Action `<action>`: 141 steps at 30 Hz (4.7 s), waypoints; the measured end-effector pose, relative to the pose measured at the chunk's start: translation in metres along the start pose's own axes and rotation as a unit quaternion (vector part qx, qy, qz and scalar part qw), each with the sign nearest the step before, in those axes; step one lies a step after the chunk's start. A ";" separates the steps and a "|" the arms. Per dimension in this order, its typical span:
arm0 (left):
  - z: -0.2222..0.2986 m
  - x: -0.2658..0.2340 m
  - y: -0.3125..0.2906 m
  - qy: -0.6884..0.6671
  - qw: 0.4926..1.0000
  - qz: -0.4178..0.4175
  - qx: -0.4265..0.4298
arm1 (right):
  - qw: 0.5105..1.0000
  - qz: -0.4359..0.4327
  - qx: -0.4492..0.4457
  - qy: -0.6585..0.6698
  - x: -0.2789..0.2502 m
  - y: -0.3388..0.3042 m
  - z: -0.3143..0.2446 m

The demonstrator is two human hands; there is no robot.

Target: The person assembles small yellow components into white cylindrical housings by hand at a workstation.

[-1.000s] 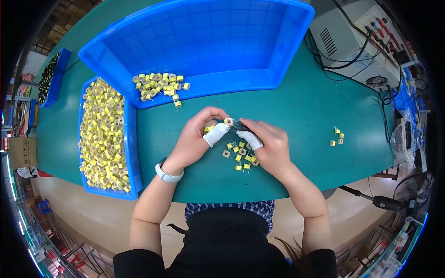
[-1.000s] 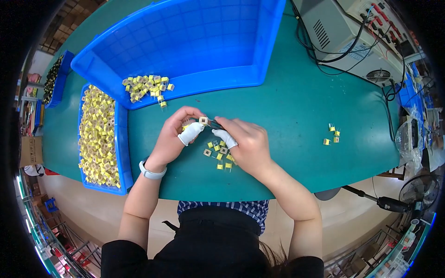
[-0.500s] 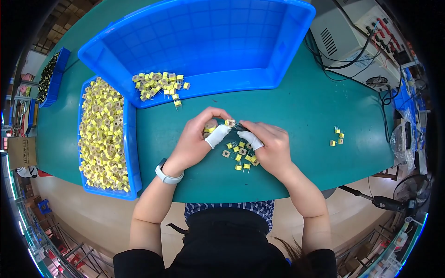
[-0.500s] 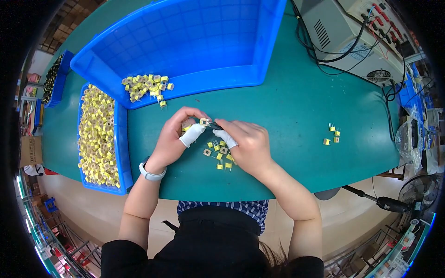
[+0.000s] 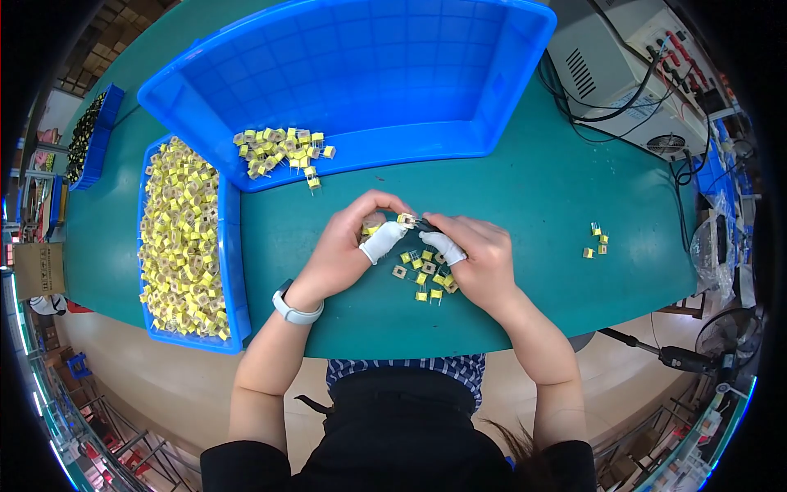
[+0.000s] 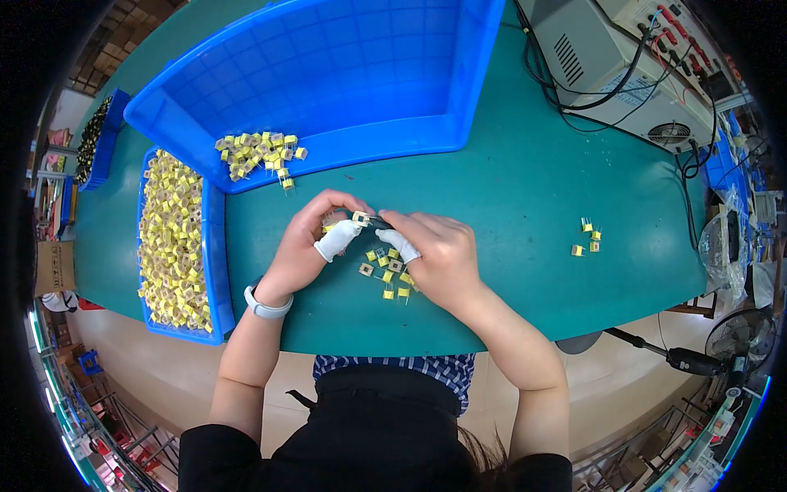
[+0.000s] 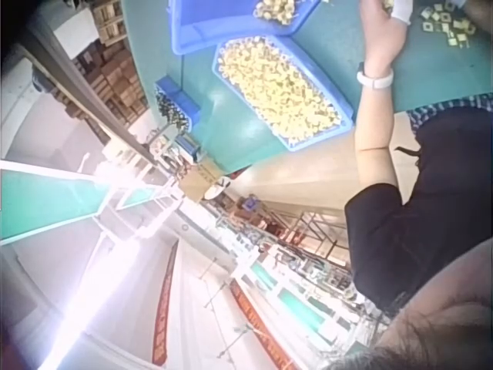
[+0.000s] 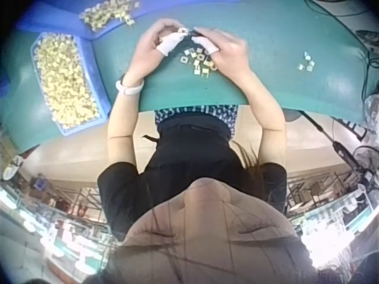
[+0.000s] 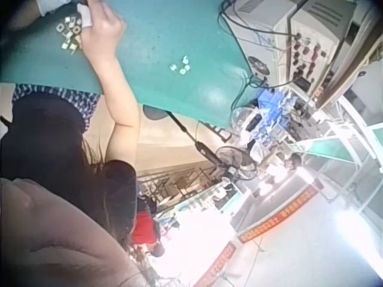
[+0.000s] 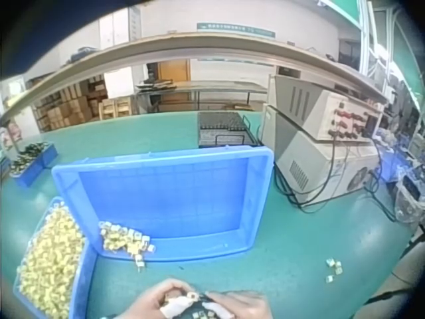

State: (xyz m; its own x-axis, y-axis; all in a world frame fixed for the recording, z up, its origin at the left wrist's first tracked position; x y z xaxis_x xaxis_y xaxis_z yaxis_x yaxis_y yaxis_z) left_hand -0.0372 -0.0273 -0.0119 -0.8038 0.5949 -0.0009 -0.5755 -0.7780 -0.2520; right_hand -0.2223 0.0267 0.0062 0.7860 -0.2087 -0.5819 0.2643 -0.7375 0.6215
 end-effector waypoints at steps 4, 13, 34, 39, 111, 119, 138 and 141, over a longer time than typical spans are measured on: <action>-0.002 0.000 0.000 -0.082 0.996 -0.011 -0.039 | 1.000 -0.009 0.004 0.000 -0.001 0.000 -0.002; -0.009 -0.003 0.001 -0.275 0.954 -0.087 -0.085 | 0.999 -0.015 -0.001 0.037 0.003 0.002 -0.002; -0.009 0.004 -0.001 -0.348 0.909 -0.156 -0.168 | 0.999 -0.010 -0.050 -0.009 0.001 0.001 -0.008; -0.003 -0.006 -0.003 -0.362 0.908 -0.117 -0.176 | 1.000 0.020 -0.017 -0.007 -0.004 0.002 -0.004; -0.002 0.003 -0.006 -0.180 0.979 0.019 -0.098 | 0.999 -0.022 0.027 0.039 0.005 -0.001 -0.002; -0.003 0.005 -0.005 -0.146 0.985 0.010 -0.093 | 0.999 -0.022 0.014 0.024 0.003 0.000 -0.003; -0.007 0.009 -0.005 -0.193 0.974 -0.015 -0.117 | 1.000 -0.020 -0.003 0.017 0.002 -0.002 -0.003; -0.007 0.007 -0.006 -0.201 0.972 -0.015 -0.121 | 1.000 -0.020 0.008 0.018 0.002 0.001 -0.005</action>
State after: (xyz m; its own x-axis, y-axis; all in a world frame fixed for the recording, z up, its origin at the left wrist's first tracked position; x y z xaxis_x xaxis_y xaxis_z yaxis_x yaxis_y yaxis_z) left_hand -0.0381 -0.0170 -0.0176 -0.8089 0.4525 0.3754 -0.5867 -0.6619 -0.4665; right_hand -0.2179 0.0283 0.0083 0.7951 -0.1554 -0.5862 0.2874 -0.7547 0.5898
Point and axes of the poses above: each hand's wrist, its own y-axis towards the middle knuckle, its own x-axis out of the palm, z = x × y, the point moved 4 cm from there along y, towards the middle knuckle, and after that the axes turned 14 degrees about -x, right-handed, at the moved point
